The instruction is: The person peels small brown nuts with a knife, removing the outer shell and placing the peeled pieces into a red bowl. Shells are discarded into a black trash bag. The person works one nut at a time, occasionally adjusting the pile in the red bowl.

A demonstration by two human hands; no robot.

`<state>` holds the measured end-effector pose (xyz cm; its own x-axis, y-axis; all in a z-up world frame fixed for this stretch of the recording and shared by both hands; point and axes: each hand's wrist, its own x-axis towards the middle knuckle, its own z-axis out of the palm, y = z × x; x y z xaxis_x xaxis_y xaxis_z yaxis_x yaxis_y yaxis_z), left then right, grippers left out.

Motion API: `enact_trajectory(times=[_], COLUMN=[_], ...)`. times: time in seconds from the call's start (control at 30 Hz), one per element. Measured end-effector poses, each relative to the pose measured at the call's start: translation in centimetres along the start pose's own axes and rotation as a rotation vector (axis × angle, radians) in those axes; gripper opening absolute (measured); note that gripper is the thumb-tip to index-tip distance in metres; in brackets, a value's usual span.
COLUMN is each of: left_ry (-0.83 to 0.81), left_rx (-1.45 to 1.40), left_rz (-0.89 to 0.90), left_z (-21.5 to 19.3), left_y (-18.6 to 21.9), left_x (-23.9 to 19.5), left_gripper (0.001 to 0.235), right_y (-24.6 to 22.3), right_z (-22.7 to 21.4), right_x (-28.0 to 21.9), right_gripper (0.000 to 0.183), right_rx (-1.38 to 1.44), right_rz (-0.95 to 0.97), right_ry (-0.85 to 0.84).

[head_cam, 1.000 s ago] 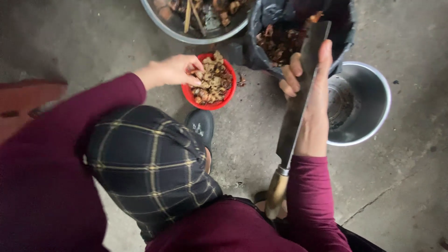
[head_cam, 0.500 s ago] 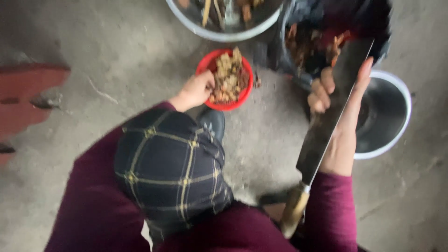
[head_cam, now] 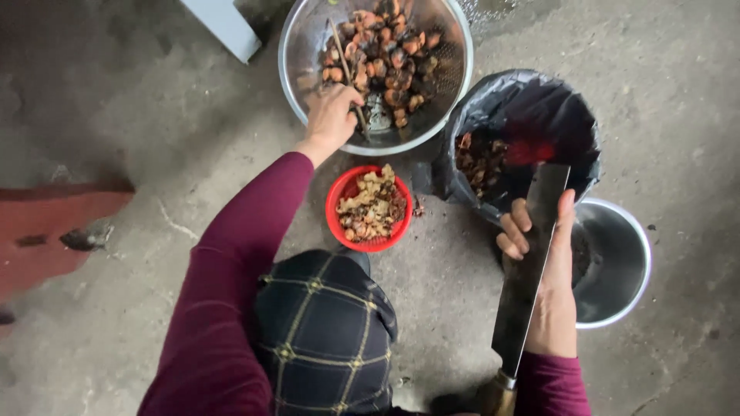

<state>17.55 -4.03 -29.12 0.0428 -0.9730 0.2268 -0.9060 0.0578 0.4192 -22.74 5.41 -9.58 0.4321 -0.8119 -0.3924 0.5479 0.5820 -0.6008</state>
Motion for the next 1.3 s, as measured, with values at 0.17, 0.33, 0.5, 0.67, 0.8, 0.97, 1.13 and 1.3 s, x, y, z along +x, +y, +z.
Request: enact_trajectory(times=[0.17,0.33,0.5,0.67,0.8,0.97,1.13,1.3], left_ry=[-0.261,-0.422,-0.327,-0.433,-0.480,-0.544,-0.479,-0.256], left_rx=[-0.175,-0.163,-0.295,-0.266,-0.394,-0.274,-0.339,-0.820], left_rz=[-0.096,-0.103,-0.364,-0.317,-0.409,-0.354,-0.293,-0.239], left_z=[0.6,1.3,-3.0,1.3,1.3,3.7,1.7,-3.9], left_y=[5.1,7.4,9.6,5.9,6.8,6.5,8.3,12.2], left_x=[2.9,4.2,3.2,3.3,2.9,2.8,2.9,3.2], left_gripper=[0.050,0.045,0.028,0.023,0.056,0.040,0.024,0.027], right_y=[-1.2,-0.1,-1.6,-1.6,-0.8,-1.9,-2.4,-1.0], right_z=[5.2,1.6,6.4,6.2,3.4,5.8,6.1,1.8], right_x=[-1.0,-0.9,-1.6,-1.5,-1.2,-2.2,-2.7,-1.0], right_gripper=[0.059,0.064,0.058,0.059,0.058,0.055,0.055,0.060], right_rx=[0.053,0.013,0.014,0.006,-0.007,0.032,0.011,-0.071], right_rz=[-0.032,-0.013,-0.022,0.008,0.034,0.029,-0.009,-0.048], right_ry=[0.008,0.060,0.062,-0.002,-0.001,0.013,0.004,-0.113])
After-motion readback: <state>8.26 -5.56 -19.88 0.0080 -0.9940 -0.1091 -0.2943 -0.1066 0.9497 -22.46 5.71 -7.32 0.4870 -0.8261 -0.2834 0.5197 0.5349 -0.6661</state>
